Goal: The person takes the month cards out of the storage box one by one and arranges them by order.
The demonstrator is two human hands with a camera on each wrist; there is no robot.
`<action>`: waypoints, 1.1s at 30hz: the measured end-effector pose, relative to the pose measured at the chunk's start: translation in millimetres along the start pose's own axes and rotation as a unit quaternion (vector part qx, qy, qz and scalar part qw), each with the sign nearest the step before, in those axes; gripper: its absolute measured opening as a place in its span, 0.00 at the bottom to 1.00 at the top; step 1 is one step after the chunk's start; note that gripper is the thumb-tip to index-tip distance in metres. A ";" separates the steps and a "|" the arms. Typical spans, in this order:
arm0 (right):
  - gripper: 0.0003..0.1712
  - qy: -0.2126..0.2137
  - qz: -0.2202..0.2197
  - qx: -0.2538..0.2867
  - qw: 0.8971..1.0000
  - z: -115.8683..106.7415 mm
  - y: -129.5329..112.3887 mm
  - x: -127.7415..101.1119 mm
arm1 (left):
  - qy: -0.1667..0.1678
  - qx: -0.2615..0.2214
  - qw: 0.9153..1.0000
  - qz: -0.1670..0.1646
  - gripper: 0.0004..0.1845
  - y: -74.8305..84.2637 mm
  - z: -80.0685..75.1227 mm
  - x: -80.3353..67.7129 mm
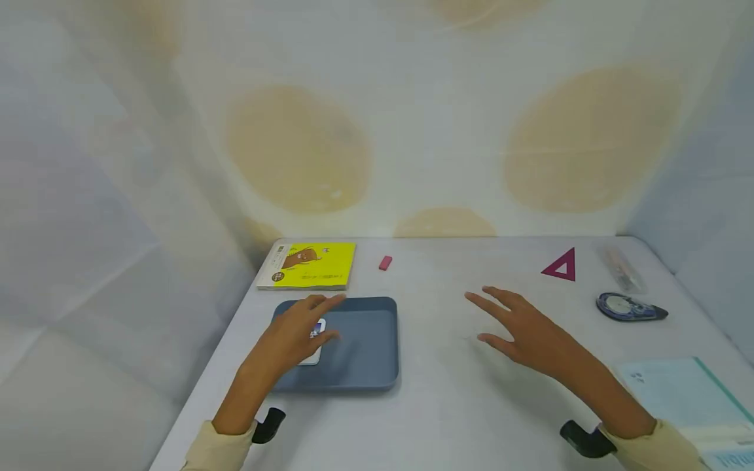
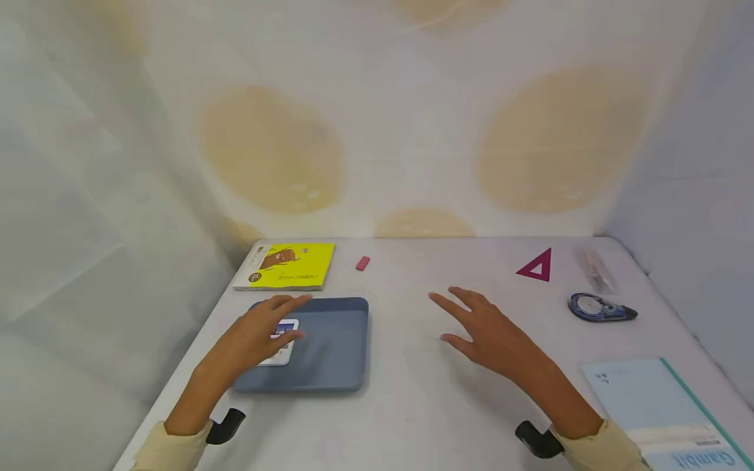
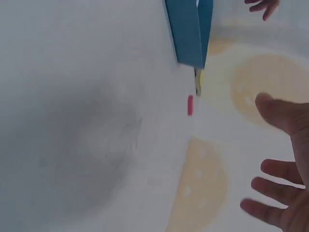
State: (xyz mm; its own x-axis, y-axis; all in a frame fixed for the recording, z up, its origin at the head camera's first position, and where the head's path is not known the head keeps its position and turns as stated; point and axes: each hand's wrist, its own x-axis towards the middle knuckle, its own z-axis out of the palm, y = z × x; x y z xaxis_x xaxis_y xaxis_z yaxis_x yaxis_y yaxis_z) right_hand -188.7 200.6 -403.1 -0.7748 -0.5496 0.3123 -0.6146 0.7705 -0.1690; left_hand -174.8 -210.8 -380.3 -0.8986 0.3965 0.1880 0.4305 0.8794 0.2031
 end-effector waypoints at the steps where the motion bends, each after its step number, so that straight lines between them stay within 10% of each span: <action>1: 0.44 0.000 -0.002 0.012 1.000 1.5 -2.6 5.1 | 0.009 0.006 1.000 -0.001 0.37 -2.5 -0.1 -1.3; 14: 0.26 0.043 -0.064 0.180 0.981 26.3 -52.5 86.4 | 0.042 0.009 0.990 -0.137 0.34 -27.6 -7.6 -26.7; 33: 0.20 -0.086 -0.041 0.269 0.958 95.8 -127.4 186.7 | -0.025 -0.100 0.950 -0.294 0.34 -87.1 19.3 -58.7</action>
State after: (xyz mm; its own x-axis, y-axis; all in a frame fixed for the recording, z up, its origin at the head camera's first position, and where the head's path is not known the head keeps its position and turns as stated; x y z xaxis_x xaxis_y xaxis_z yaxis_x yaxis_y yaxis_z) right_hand -269.2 -31.2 -412.8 -0.7055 -0.6814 0.1947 -0.6257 0.4698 -0.6227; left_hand -161.2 -305.6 -427.6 -0.9894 -0.1325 -0.0591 -0.1450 0.8872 0.4379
